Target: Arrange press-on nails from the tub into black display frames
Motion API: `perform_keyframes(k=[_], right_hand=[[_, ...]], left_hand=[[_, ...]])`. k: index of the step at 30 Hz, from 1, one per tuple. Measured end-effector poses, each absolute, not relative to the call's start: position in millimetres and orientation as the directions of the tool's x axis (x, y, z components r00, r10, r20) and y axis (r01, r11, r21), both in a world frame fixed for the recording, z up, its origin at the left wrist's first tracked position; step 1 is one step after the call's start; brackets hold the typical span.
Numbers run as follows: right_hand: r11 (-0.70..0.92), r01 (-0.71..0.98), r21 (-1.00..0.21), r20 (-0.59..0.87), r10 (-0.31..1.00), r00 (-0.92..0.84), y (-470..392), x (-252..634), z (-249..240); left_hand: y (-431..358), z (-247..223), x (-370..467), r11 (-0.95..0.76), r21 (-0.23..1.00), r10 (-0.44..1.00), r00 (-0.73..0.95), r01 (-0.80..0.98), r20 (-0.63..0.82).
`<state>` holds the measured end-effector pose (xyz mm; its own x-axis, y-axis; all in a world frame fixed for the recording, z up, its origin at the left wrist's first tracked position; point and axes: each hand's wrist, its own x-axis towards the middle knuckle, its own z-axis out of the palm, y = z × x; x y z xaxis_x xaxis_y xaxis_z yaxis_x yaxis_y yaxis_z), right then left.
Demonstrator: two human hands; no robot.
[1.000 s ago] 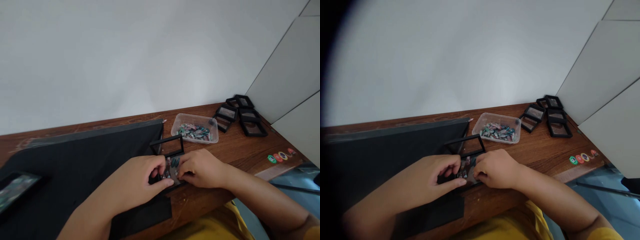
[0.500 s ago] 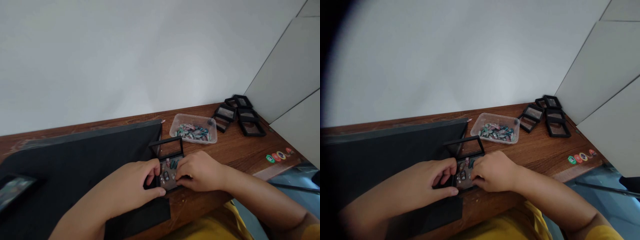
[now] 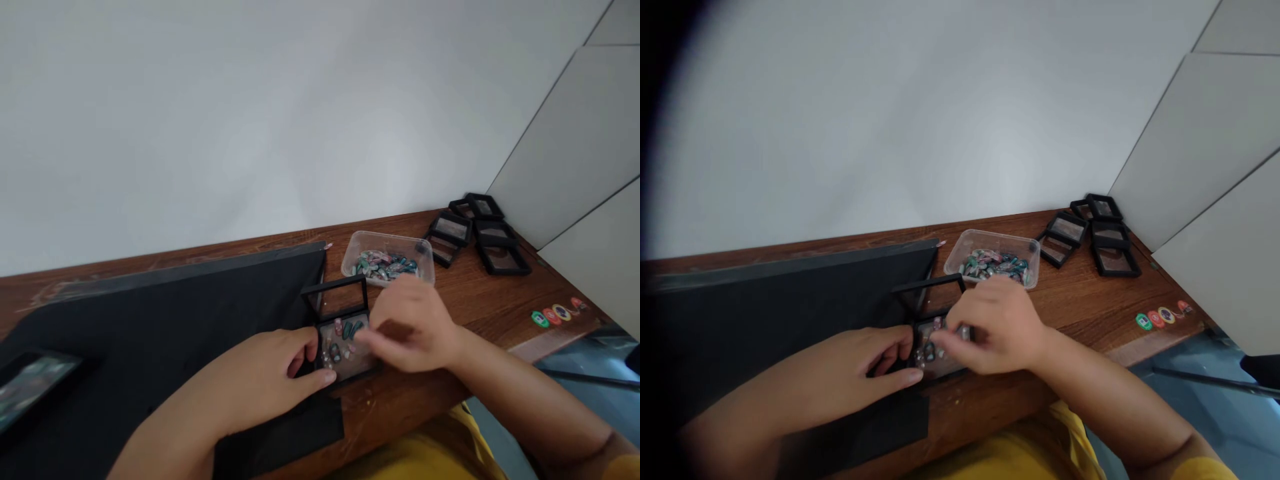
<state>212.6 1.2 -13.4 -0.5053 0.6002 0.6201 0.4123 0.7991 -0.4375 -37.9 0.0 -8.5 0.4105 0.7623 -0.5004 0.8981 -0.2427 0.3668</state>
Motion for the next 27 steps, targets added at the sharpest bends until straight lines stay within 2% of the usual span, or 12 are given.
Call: perform_keyframes(k=[2, 4, 6, 9, 13, 20, 24, 27], right_hand=[[0.676, 0.590, -0.442, 0.632, 0.701, -0.330, 8.5, 221.0, -8.9], [0.517, 0.729, -0.448, 0.539, 0.807, -0.241, 17.2, 230.2, -8.7], [0.419, 0.804, -0.421, 0.365, 0.890, -0.273, 24.2, 237.2, -11.8], [0.393, 0.861, -0.324, 0.129, 0.919, -0.371, 28.6, 240.2, -16.3], [0.383, 0.883, -0.271, 0.016, 0.919, -0.394, 28.0, 237.2, -16.6], [0.394, 0.860, -0.324, 0.066, 0.916, -0.395, 27.0, 238.9, -19.0], [0.438, 0.818, -0.373, 0.226, 0.898, -0.378, 29.4, 241.3, -20.6], [0.465, 0.750, -0.471, 0.378, 0.874, -0.304, 31.0, 241.9, -20.1]], left_hand=[[0.7, -9.8, -38.3, -0.249, 0.372, 0.756, 0.419, 0.894, -0.503], [0.9, -11.4, -38.8, -0.251, 0.374, 0.753, 0.423, 0.893, -0.504], [0.8, -12.3, -38.8, -0.249, 0.367, 0.752, 0.417, 0.897, -0.511], [0.2, -11.9, -37.8, -0.249, 0.355, 0.750, 0.412, 0.901, -0.518], [0.0, -9.9, -35.8, -0.250, 0.355, 0.751, 0.412, 0.901, -0.516], [1.3, -7.1, -34.5, -0.240, 0.360, 0.738, 0.410, 0.902, -0.535], [0.6, -9.4, -35.4, -0.239, 0.367, 0.743, 0.413, 0.899, -0.527], [0.3, -12.6, -36.9, -0.234, 0.370, 0.758, 0.407, 0.899, -0.510]])
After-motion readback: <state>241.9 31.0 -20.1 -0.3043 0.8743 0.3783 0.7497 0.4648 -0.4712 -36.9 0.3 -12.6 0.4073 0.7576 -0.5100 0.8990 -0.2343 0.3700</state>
